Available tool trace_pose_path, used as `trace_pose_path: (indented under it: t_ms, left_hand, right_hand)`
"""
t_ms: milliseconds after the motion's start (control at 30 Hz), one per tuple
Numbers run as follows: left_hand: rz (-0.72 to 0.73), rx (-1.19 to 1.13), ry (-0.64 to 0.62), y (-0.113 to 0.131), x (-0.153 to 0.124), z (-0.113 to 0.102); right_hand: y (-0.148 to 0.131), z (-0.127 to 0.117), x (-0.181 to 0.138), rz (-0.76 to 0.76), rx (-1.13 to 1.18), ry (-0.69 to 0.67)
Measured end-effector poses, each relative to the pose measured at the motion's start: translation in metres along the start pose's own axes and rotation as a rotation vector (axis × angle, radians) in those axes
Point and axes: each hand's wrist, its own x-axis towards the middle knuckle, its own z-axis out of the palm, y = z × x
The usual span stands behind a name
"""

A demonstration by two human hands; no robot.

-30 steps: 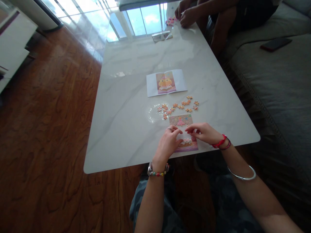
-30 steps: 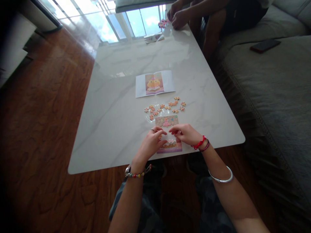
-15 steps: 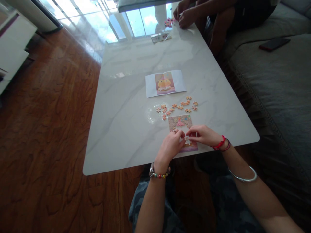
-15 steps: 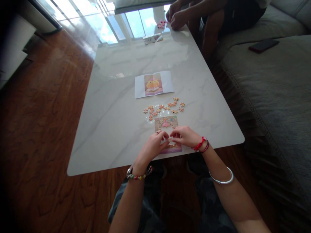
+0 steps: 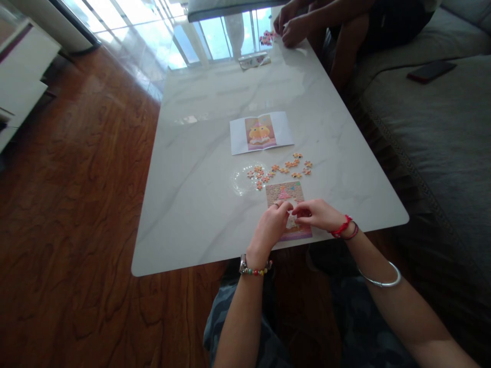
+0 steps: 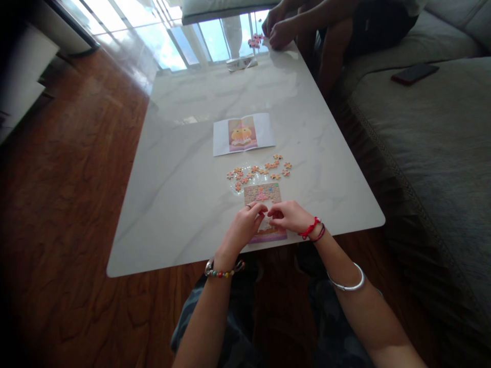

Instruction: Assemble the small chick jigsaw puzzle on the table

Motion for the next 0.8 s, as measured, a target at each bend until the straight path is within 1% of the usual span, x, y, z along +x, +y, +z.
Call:
trace_pose_path:
  t_ms: [167, 267, 333, 367, 433, 500, 533, 567, 633, 700, 800]
  left_hand:
    - [-0.067, 0.037, 0.105, -0.007, -0.001, -0.014]
    - [-0.094, 0.033, 0.132, -0.012, -0.005, -0.021]
    - [-0.100, 0.022, 0.160, -0.016, -0.006, -0.025]
    - [-0.098, 0.019, 0.180, -0.019, -0.005, -0.027]
    - [-0.105, 0.019, 0.221, -0.029, 0.001, -0.032]
    - [-0.113, 0.021, 0.277, -0.040, 0.013, -0.041]
    - [-0.130, 0.029, 0.311, -0.045, 0.020, -0.046]
    - [-0.156, 0.041, 0.339, -0.050, 0.028, -0.052]
    - [-0.229, 0.071, 0.380, -0.058, 0.043, -0.062]
    - [-0.290, 0.094, 0.396, -0.066, 0.055, -0.068]
    - [-0.342, 0.101, 0.387, -0.075, 0.064, -0.070]
  right_hand:
    - [-0.011, 0.019, 0.003, -0.053, -0.142, 0.129]
    - [-0.017, 0.021, 0.002, -0.041, -0.048, 0.131]
    - [-0.017, 0.012, 0.003, -0.013, 0.077, 0.163]
    - [-0.015, 0.005, 0.006, -0.007, 0.133, 0.217]
    - [-0.008, -0.014, 0.016, -0.018, 0.159, 0.415]
    - [0.001, -0.036, 0.031, -0.059, 0.061, 0.615]
    - [0.006, -0.045, 0.039, -0.085, -0.017, 0.669]
    - [0.010, -0.053, 0.045, -0.114, -0.102, 0.685]
    - [0.017, -0.059, 0.055, -0.162, -0.250, 0.658]
    - [0.024, -0.054, 0.059, -0.185, -0.336, 0.641]
    - [0.030, -0.037, 0.060, -0.204, -0.353, 0.672]
